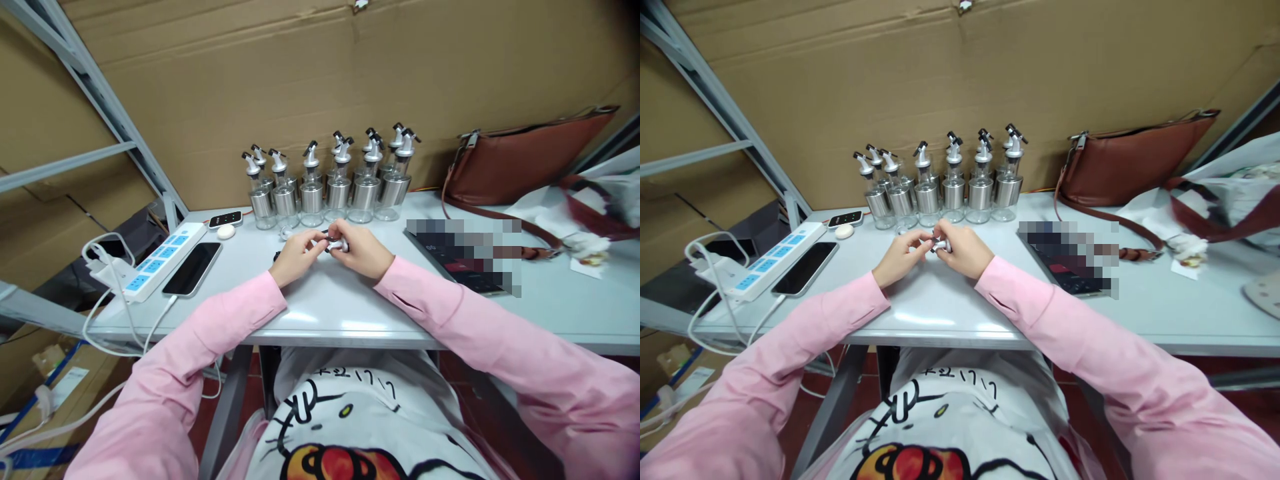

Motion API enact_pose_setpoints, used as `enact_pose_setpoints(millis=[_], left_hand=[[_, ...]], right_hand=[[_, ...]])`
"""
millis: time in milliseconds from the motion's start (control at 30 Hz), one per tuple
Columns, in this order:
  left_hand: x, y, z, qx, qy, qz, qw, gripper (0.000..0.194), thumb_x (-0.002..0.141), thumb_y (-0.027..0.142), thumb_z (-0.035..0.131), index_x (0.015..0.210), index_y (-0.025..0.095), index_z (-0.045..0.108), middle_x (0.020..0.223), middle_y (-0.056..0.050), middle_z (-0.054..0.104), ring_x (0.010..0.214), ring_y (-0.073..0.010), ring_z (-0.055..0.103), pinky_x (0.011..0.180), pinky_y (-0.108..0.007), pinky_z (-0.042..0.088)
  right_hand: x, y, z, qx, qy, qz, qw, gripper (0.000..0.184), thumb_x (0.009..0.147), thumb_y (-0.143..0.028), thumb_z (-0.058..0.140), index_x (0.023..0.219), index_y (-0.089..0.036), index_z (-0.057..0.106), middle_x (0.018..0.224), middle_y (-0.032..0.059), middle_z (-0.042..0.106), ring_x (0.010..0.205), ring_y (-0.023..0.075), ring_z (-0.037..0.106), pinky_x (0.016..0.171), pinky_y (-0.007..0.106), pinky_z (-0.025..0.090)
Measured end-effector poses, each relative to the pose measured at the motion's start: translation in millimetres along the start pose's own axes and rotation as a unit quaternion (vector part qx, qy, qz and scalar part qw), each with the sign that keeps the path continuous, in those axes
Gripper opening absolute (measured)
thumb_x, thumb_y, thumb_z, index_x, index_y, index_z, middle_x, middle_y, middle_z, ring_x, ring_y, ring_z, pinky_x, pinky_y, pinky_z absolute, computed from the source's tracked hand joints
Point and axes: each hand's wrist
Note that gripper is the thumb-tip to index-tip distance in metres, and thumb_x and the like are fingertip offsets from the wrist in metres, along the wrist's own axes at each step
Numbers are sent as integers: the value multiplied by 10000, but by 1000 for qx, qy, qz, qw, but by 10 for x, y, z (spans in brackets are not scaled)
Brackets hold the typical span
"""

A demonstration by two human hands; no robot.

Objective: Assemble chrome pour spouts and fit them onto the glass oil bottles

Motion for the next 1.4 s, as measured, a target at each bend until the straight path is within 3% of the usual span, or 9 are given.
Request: enact_pose_setpoints(millis=[167,367,533,700,1067,1200,1300,1400], left_hand=[[20,-35,18,-79,-6,-46,996,112,780,223,526,822,135,581,704,20,572,525,-73,511,561,-203,395],[24,-36,25,-117,16,-50,992,42,756,172,495,755,142,524,665,40,546,499,-54,499,530,-181,395],[14,-48,26,-109,14,-60,992,59,764,173,492,711,151,483,622,44,554,487,-55,495,518,-175,389],[14,-39,26,-90,17,-63,994,97,767,171,494,678,154,459,595,40,557,483,-60,491,520,-181,382],[10,-74,29,-63,-8,-85,994,183,778,195,515,618,157,437,531,51,508,437,-56,470,474,-182,358],[1,-68,42,-79,-16,-75,994,108,784,247,553,767,148,514,656,32,557,462,-55,490,484,-191,385],[1,-52,43,-113,-10,-27,993,226,805,321,550,964,159,544,824,1,586,554,-67,540,581,-220,433],[15,-37,23,-135,-23,-3,991,252,830,378,517,883,142,589,792,-9,588,603,-77,542,673,-244,430]], right_hand=[[-14,-47,-6,-15,-19,-16,1000,251,690,-261,606,884,-198,459,763,15,591,647,172,543,661,282,358],[-20,-52,8,-31,-6,-46,998,233,733,-235,607,938,-187,506,801,29,635,720,185,595,702,290,355],[-13,-55,-14,-24,32,-68,997,162,764,-228,598,909,-185,540,749,19,648,692,180,603,670,283,361],[-13,-52,-33,-39,84,-157,983,155,814,-148,510,933,-196,596,811,43,655,729,180,602,648,291,374],[-26,-78,-24,5,137,-177,975,188,791,-96,497,905,-209,595,832,42,663,763,178,618,684,305,477],[-29,-113,-40,37,142,-155,977,196,766,-90,504,884,-203,611,825,39,669,755,171,618,685,298,477],[-13,-108,-58,94,165,-66,980,171,736,-111,530,860,-189,618,799,27,668,702,156,608,638,275,465],[11,-78,-69,154,166,18,974,132,711,-153,562,826,-179,621,727,5,639,632,139,571,585,260,436]])
Point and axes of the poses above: each hand's wrist, its own x-axis towards the middle knuckle, its own z-axis out of the palm, y = z × x
